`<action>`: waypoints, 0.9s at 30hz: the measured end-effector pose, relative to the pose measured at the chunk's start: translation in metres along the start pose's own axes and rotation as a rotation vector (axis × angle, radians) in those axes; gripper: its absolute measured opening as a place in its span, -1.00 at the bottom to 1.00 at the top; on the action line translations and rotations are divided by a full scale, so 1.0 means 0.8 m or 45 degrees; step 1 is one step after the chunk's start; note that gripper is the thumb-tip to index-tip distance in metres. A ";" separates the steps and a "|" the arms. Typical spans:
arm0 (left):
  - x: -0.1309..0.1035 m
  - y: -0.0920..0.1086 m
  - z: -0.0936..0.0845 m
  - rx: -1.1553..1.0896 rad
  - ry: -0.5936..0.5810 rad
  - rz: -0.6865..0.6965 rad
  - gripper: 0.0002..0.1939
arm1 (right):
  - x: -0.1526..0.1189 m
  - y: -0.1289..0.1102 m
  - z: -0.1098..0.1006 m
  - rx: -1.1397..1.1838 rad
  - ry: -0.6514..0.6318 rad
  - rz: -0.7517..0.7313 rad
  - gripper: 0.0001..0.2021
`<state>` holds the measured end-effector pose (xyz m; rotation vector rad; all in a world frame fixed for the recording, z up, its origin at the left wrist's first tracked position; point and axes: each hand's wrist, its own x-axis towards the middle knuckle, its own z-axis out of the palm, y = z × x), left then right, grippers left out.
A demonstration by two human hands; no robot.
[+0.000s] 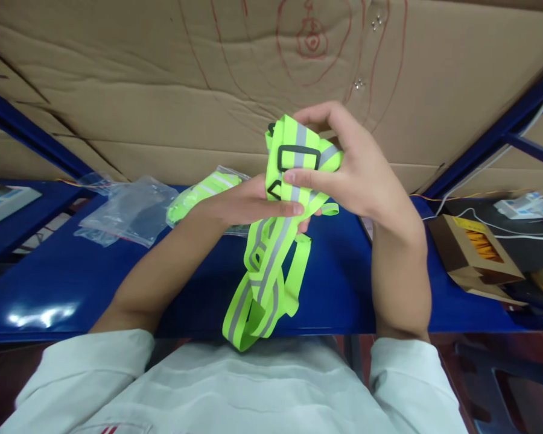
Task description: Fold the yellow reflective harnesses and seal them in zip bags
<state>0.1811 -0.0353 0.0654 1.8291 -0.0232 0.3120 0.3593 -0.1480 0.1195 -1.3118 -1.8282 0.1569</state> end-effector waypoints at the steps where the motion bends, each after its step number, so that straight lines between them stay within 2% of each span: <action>1: 0.002 -0.002 -0.001 0.009 0.042 0.008 -0.62 | -0.001 -0.004 0.001 -0.107 0.038 -0.051 -0.49; 4: 0.005 -0.003 -0.003 -0.009 0.164 0.019 -0.65 | -0.003 -0.014 0.006 -0.351 0.171 -0.177 -0.49; 6: 0.003 0.000 -0.006 -0.010 0.199 0.000 -0.68 | -0.003 -0.015 0.009 -0.386 0.153 -0.202 -0.50; 9: -0.001 0.004 -0.010 0.022 0.155 0.018 -0.75 | 0.000 -0.009 0.012 -0.368 -0.013 -0.189 -0.47; 12: -0.003 0.008 -0.013 0.073 0.081 0.068 -0.80 | 0.004 0.002 0.016 -0.377 -0.167 -0.202 -0.30; 14: -0.003 0.010 -0.012 0.198 0.002 0.066 -0.83 | 0.006 0.009 0.018 -0.354 -0.333 -0.209 -0.23; 17: -0.003 0.012 -0.010 0.387 -0.078 0.082 -0.88 | 0.007 0.016 0.021 -0.272 -0.474 -0.219 -0.28; 21: -0.002 0.008 -0.010 0.328 0.002 0.129 -0.85 | 0.006 0.018 0.020 -0.248 -0.370 -0.223 -0.38; 25: -0.002 0.008 -0.006 0.210 0.054 0.055 -0.89 | 0.006 0.016 0.019 -0.248 -0.328 -0.199 -0.45; 27: 0.000 0.008 -0.005 0.138 0.080 -0.025 -0.91 | 0.006 0.013 0.019 -0.264 -0.256 -0.196 -0.48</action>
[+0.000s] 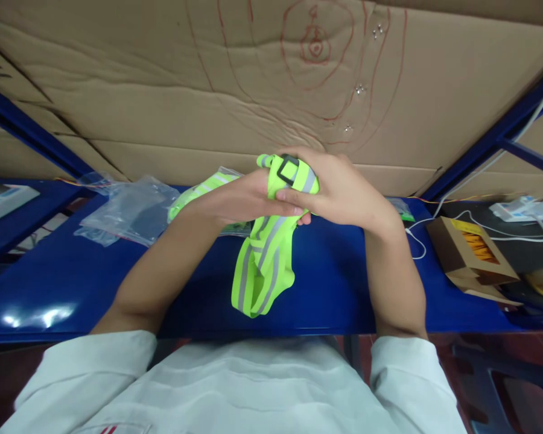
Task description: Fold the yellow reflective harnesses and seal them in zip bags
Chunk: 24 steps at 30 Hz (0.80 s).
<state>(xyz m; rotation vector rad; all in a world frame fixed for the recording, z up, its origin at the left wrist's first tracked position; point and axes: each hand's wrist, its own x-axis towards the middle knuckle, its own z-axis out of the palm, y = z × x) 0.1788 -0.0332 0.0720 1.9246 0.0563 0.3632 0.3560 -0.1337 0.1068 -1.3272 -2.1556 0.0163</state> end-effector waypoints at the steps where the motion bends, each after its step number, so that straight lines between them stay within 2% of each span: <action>1: 0.001 -0.001 0.000 -0.043 -0.002 -0.047 -0.89 | 0.000 -0.001 -0.001 -0.008 0.047 0.000 -0.49; 3: 0.002 -0.006 -0.002 -0.103 -0.032 -0.092 -0.83 | -0.002 -0.004 -0.004 -0.006 0.188 0.011 -0.53; 5: 0.003 -0.010 -0.005 -0.111 -0.089 -0.051 -0.76 | -0.004 -0.004 -0.008 0.047 0.335 0.077 -0.57; 7: 0.001 -0.011 -0.009 -0.085 -0.165 0.002 -0.71 | -0.006 -0.001 -0.010 0.181 0.396 0.182 -0.58; 9: -0.002 -0.007 -0.011 -0.020 -0.218 0.017 -0.71 | -0.006 0.004 -0.009 0.392 0.352 0.266 -0.58; 12: -0.008 0.002 -0.013 0.099 -0.203 0.027 -0.77 | -0.004 0.010 -0.004 0.703 0.273 0.323 -0.59; 15: -0.011 0.009 -0.013 0.161 -0.210 0.070 -0.77 | -0.002 0.011 -0.003 0.853 0.223 0.378 -0.57; 18: -0.011 0.012 -0.013 0.217 -0.212 0.145 -0.76 | -0.002 0.007 -0.004 0.771 0.285 0.385 -0.47; 21: -0.011 0.010 -0.015 0.228 -0.185 0.184 -0.77 | -0.001 0.001 -0.002 0.480 0.441 0.334 -0.37; 24: -0.009 0.007 -0.017 0.209 -0.108 0.161 -0.77 | -0.001 -0.005 0.002 0.133 0.512 0.211 -0.57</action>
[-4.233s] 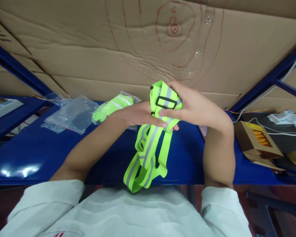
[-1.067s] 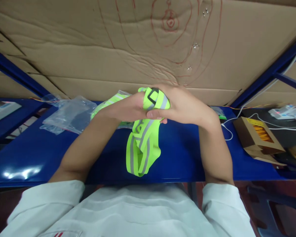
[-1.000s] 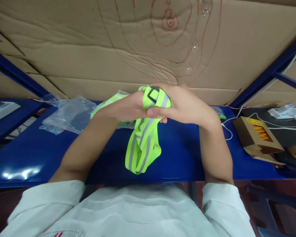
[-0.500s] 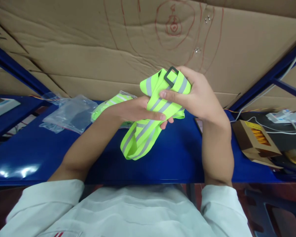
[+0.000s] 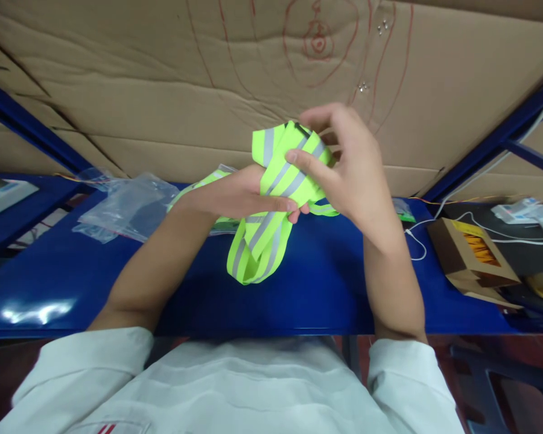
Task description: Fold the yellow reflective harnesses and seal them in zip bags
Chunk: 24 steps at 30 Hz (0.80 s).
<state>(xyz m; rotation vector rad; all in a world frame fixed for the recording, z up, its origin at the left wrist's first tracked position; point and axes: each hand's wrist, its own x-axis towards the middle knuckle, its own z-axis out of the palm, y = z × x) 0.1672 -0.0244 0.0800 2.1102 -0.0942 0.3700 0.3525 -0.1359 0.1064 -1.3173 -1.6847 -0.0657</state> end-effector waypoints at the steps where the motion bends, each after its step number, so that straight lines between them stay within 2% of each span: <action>1: 0.000 -0.001 -0.001 0.015 0.018 -0.006 -0.76 | -0.001 -0.001 0.001 -0.081 -0.042 -0.061 -0.62; 3: 0.000 0.000 -0.003 0.094 0.017 0.022 -0.77 | -0.001 -0.003 0.002 -0.179 -0.247 -0.171 -0.56; 6: 0.000 0.003 -0.004 0.205 -0.056 0.108 -0.76 | 0.000 0.000 0.003 -0.148 -0.608 -0.286 -0.36; 8: 0.001 0.003 -0.002 0.224 -0.103 0.105 -0.75 | 0.001 0.003 0.003 -0.110 -0.693 -0.290 -0.30; 12: 0.002 0.000 0.003 0.207 -0.082 0.032 -0.75 | 0.003 0.006 0.003 -0.136 -0.634 -0.235 -0.31; 17: 0.001 -0.001 0.006 0.033 -0.047 -0.151 -0.77 | 0.001 0.006 0.005 -0.152 -0.604 -0.207 -0.32; 24: 0.002 -0.001 0.011 -0.056 0.024 -0.216 -0.84 | 0.000 0.002 0.006 -0.097 -0.569 -0.161 -0.37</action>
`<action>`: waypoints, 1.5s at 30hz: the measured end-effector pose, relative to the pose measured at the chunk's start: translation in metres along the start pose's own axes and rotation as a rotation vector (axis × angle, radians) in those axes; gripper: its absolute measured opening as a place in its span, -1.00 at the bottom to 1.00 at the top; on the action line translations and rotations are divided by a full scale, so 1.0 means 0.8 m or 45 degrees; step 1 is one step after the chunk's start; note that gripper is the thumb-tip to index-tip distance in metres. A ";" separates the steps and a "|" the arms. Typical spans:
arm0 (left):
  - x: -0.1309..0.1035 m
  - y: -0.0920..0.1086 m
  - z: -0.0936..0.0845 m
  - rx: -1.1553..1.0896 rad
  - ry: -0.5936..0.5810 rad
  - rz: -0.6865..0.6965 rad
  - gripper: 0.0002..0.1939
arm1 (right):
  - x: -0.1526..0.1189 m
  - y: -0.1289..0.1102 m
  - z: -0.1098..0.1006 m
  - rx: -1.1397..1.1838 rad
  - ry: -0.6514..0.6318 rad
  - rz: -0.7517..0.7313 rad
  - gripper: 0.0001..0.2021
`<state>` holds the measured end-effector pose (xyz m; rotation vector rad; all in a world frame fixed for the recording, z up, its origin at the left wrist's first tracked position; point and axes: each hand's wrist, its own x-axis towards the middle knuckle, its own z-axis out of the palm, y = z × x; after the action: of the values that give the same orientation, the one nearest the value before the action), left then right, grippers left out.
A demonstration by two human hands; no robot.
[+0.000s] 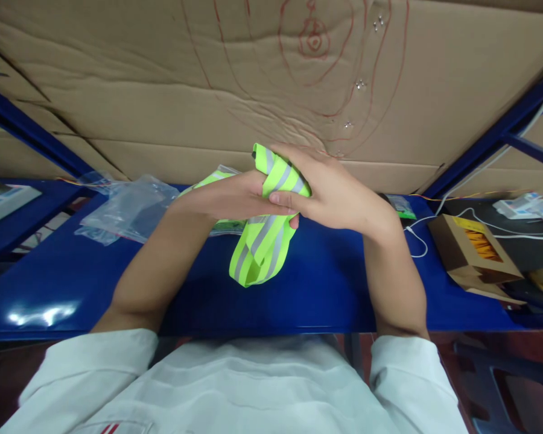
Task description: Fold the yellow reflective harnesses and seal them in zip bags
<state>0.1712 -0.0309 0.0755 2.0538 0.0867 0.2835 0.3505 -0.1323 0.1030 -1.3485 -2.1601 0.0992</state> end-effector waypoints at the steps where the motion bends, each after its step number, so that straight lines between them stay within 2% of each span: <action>1: 0.000 0.000 0.001 -0.022 0.011 0.003 -0.85 | 0.000 0.000 -0.001 -0.002 0.007 0.003 -0.37; 5: 0.000 0.007 0.002 -0.086 0.033 -0.014 -0.88 | -0.001 -0.001 -0.004 -0.038 0.048 -0.006 -0.38; 10: -0.005 0.020 -0.003 -0.237 0.007 0.031 -0.90 | -0.004 -0.007 -0.006 -0.027 0.219 0.055 -0.39; 15: -0.006 0.010 -0.006 -0.205 0.057 -0.027 -0.81 | -0.005 -0.016 -0.007 -0.048 0.310 0.059 -0.48; 20: -0.008 0.014 -0.007 -0.222 0.019 -0.019 -0.79 | -0.004 -0.017 -0.008 0.072 0.290 0.133 -0.52; 23: -0.009 0.019 -0.009 -0.090 0.035 -0.024 -0.80 | -0.003 -0.016 -0.009 0.132 0.297 0.138 -0.53; 27: -0.003 0.007 -0.013 0.074 0.210 0.005 -0.69 | -0.002 -0.012 -0.008 0.203 0.361 0.136 -0.56; 31: 0.002 -0.009 -0.013 -0.104 0.143 -0.023 -0.59 | -0.003 0.000 -0.005 0.393 0.357 0.191 -0.59; 34: 0.002 -0.011 -0.013 -0.190 0.129 -0.044 -0.55 | -0.005 0.008 -0.003 0.489 0.375 0.226 -0.57; 39: 0.004 -0.011 -0.014 -0.248 0.136 -0.100 -0.51 | -0.003 0.017 0.001 0.424 0.365 0.294 -0.49; 42: 0.008 -0.014 -0.015 -0.286 0.148 -0.110 -0.55 | 0.001 0.019 0.003 0.379 0.372 0.294 -0.48; 45: 0.012 -0.020 -0.017 -0.267 0.228 -0.138 -0.62 | 0.006 0.014 0.006 0.239 0.465 0.252 -0.54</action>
<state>0.1787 -0.0099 0.0691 1.8059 0.2664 0.3924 0.3555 -0.1219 0.0968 -1.3499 -1.6716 0.1192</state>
